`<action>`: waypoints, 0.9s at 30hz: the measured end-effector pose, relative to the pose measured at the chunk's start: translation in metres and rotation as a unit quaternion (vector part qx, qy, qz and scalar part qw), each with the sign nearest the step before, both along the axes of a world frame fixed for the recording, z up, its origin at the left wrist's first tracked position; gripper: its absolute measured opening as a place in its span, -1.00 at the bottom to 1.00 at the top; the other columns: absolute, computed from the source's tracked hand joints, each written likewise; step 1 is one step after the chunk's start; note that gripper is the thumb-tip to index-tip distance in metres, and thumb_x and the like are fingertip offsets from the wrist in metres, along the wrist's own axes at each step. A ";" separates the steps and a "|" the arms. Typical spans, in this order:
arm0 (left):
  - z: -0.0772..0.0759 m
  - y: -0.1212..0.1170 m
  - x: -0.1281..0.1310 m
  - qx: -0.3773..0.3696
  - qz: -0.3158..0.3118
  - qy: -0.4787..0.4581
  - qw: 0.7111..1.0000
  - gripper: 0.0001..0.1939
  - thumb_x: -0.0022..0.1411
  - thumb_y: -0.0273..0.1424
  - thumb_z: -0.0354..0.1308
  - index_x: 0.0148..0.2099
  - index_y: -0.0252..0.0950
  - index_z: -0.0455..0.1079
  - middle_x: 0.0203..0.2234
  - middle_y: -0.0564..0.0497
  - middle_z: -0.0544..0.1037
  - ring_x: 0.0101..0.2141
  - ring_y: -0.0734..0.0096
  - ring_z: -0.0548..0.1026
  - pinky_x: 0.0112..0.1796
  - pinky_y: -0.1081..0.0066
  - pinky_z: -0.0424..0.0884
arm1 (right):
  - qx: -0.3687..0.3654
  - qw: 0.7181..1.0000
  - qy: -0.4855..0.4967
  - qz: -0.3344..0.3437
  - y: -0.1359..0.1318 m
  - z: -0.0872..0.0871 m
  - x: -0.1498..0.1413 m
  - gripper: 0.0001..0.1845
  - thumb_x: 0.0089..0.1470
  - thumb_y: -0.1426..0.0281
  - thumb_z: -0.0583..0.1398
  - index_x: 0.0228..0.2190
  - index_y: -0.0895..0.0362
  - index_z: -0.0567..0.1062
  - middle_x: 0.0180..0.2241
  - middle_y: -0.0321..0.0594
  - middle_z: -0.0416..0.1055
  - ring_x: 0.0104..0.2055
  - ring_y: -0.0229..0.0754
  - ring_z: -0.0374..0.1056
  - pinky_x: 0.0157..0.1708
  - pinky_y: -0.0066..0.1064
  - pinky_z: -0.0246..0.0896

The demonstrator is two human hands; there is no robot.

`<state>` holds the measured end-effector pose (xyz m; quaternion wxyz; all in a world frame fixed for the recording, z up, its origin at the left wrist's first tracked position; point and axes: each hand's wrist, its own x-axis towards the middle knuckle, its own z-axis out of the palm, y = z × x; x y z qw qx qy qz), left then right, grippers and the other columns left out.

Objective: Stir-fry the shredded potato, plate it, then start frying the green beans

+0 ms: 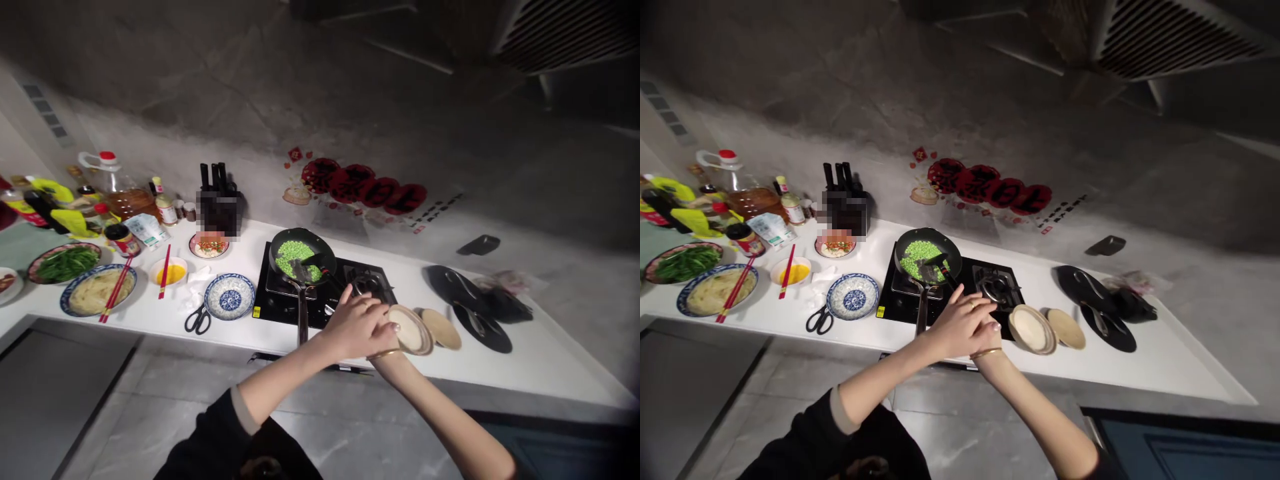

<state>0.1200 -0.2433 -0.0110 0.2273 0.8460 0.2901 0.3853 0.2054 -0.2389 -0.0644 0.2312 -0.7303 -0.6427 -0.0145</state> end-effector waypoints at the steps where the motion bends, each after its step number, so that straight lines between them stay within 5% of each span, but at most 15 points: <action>1: 0.000 0.005 0.008 -0.004 -0.006 0.012 1.000 -0.64 0.22 -0.27 -0.02 -0.04 -0.36 0.38 -0.10 -0.15 0.50 0.02 0.21 0.35 0.11 0.14 0.17 | 0.043 0.998 0.042 -0.018 0.002 -0.008 -0.009 -0.45 0.10 0.42 -0.09 0.13 0.08 0.27 -0.15 -0.01 0.40 0.02 0.05 0.28 -0.13 -0.14 0.25; 4: -0.009 0.002 0.011 -0.006 -0.016 -0.010 1.000 -0.68 0.19 -0.35 0.01 -0.05 -0.36 0.37 -0.08 -0.17 0.47 0.04 0.20 0.32 0.11 0.18 0.19 | 0.159 0.953 0.250 -0.055 0.007 -0.022 -0.016 -0.41 0.09 0.40 -0.12 0.16 0.05 0.20 -0.11 -0.06 0.37 0.09 -0.02 0.21 -0.07 -0.18 0.23; 7: -0.030 -0.024 -0.003 -0.071 -0.040 -0.101 0.991 -0.59 0.21 -0.42 -0.06 0.11 -0.30 0.23 0.11 -0.15 0.30 0.14 0.25 0.19 0.15 0.16 0.11 | 0.162 0.871 0.463 -0.045 0.005 -0.019 0.010 -0.45 -0.03 0.41 0.07 0.06 0.09 0.36 -0.25 -0.07 0.40 -0.06 -0.01 0.33 -0.14 -0.27 0.28; 9: -0.050 -0.043 -0.008 -0.223 0.008 -0.191 0.956 -0.58 0.25 -0.34 -0.08 0.15 -0.29 0.17 0.13 -0.17 0.27 0.14 0.25 0.21 0.13 0.16 0.14 | 0.079 0.903 0.421 -0.035 -0.002 -0.017 0.029 -0.46 -0.11 0.44 0.16 0.00 0.15 0.41 -0.33 -0.08 0.41 -0.23 -0.01 0.40 -0.24 -0.27 0.31; 11: -0.070 -0.056 -0.003 -0.453 0.073 -0.266 0.848 -0.54 0.29 -0.22 -0.15 0.15 -0.31 0.15 0.12 -0.21 0.28 0.10 0.22 0.28 0.08 0.17 0.21 | -0.010 0.951 0.308 -0.031 -0.015 -0.021 0.036 -0.44 -0.03 0.39 0.12 0.05 0.20 0.31 -0.28 -0.03 0.41 -0.32 -0.03 0.41 -0.32 -0.23 0.32; 13: -0.089 -0.062 0.010 -0.615 0.078 -0.319 0.717 -0.50 0.27 -0.12 -0.16 0.12 -0.31 0.19 0.11 -0.20 0.31 0.08 0.21 0.31 0.04 0.22 0.26 | -0.066 0.969 0.237 -0.012 -0.033 -0.034 0.031 -0.43 0.08 0.35 0.00 0.13 0.22 0.13 -0.21 0.03 0.41 -0.36 -0.03 0.41 -0.37 -0.18 0.32; 14: -0.096 -0.062 0.019 -0.658 0.079 -0.341 0.666 -0.50 0.26 -0.10 -0.14 0.09 -0.31 0.23 0.09 -0.19 0.34 0.07 0.21 0.33 0.02 0.25 0.28 | -0.071 0.969 0.238 0.004 -0.043 -0.043 0.026 -0.43 0.10 0.35 -0.03 0.15 0.22 0.08 -0.21 0.03 0.42 -0.37 -0.02 0.42 -0.37 -0.16 0.33; 16: -0.107 -0.058 0.035 -0.683 0.104 -0.385 0.612 -0.59 0.24 -0.15 -0.06 0.01 -0.30 0.29 0.00 -0.17 0.43 0.02 0.23 0.39 0.00 0.29 0.30 | -0.053 0.961 0.266 0.044 -0.063 -0.061 0.019 -0.43 0.09 0.36 -0.03 0.13 0.22 0.05 -0.18 0.03 0.41 -0.28 -0.01 0.42 -0.28 -0.13 0.33; 19: -0.117 -0.051 0.050 -0.662 0.175 -0.425 0.592 -0.78 0.21 -0.36 0.02 -0.10 -0.30 0.29 -0.18 -0.12 0.52 -0.13 0.29 0.49 -0.07 0.32 0.36 | -0.034 0.937 0.325 0.120 -0.080 -0.077 0.034 -0.56 0.11 0.37 -0.03 0.04 0.18 0.17 -0.08 0.03 0.37 -0.08 -0.08 0.36 -0.12 -0.21 0.29; 21: -0.120 -0.047 0.055 -0.654 0.199 -0.431 0.589 -0.80 0.17 -0.43 0.06 -0.12 -0.30 0.26 -0.26 -0.10 0.54 -0.24 0.31 0.53 -0.15 0.31 0.41 | -0.058 0.924 0.345 0.156 -0.072 -0.082 0.066 -0.65 0.17 0.36 -0.09 -0.05 0.14 0.29 -0.14 -0.04 0.43 -0.11 -0.15 0.38 -0.16 -0.30 0.31; 25: -0.117 -0.046 0.062 -0.634 0.196 -0.429 0.613 -0.74 0.15 -0.32 0.12 -0.15 -0.31 0.20 -0.42 -0.03 0.50 -0.53 0.36 0.53 -0.43 0.30 0.46 | -0.093 0.961 0.217 0.147 -0.008 -0.109 0.144 -0.66 0.15 0.30 -0.03 -0.20 0.13 0.47 -0.23 -0.11 0.46 -0.33 -0.22 0.38 -0.20 -0.34 0.28; 27: -0.113 -0.047 0.066 -0.609 0.201 -0.440 0.629 -0.70 0.13 -0.25 0.13 -0.16 -0.31 0.20 -0.49 0.06 0.44 -0.66 0.49 0.44 -0.57 0.40 0.39 | -0.175 0.964 0.127 0.157 0.031 -0.135 0.166 -0.70 0.10 0.35 0.04 -0.20 0.13 0.50 -0.21 -0.14 0.45 -0.38 -0.25 0.37 -0.25 -0.36 0.28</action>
